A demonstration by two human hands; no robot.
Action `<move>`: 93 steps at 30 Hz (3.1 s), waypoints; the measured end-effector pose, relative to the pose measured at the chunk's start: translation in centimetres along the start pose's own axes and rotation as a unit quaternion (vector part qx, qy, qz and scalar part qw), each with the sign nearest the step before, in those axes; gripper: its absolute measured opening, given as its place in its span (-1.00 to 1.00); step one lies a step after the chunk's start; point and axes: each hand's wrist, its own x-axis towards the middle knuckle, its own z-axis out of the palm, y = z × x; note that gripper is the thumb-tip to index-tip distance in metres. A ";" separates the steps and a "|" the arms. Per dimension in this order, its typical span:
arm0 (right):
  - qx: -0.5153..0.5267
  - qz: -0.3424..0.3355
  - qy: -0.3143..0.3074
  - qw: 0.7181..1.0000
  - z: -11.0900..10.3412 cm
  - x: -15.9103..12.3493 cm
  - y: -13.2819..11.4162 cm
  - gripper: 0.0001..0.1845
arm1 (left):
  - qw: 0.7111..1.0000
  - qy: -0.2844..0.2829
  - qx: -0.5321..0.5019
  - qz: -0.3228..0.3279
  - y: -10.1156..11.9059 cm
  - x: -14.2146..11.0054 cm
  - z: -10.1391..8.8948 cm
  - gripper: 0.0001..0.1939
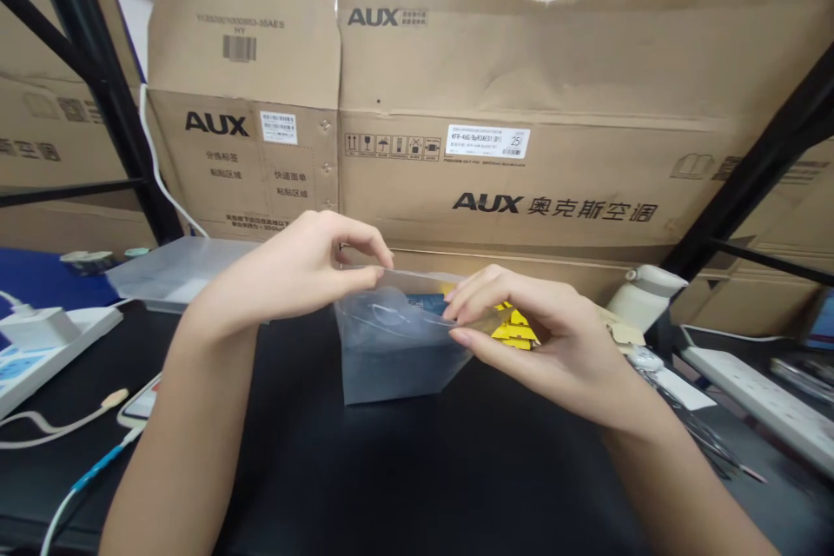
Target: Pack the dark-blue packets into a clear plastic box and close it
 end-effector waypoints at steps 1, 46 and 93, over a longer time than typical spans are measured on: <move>-0.001 0.001 -0.002 1.000 0.0 -0.1 -0.1 -0.93 | 1.000 0.026 0.014 -0.004 0.2 0.0 0.1 -0.78; 0.132 -0.042 -0.289 0.947 -3.8 0.1 -1.2 -0.84 | 0.950 0.205 0.143 0.188 0.6 1.4 4.8 -0.45; -0.299 -0.069 0.116 0.945 0.7 0.3 0.8 -0.95 | 0.984 -0.074 -0.036 0.158 1.4 0.1 1.4 -0.68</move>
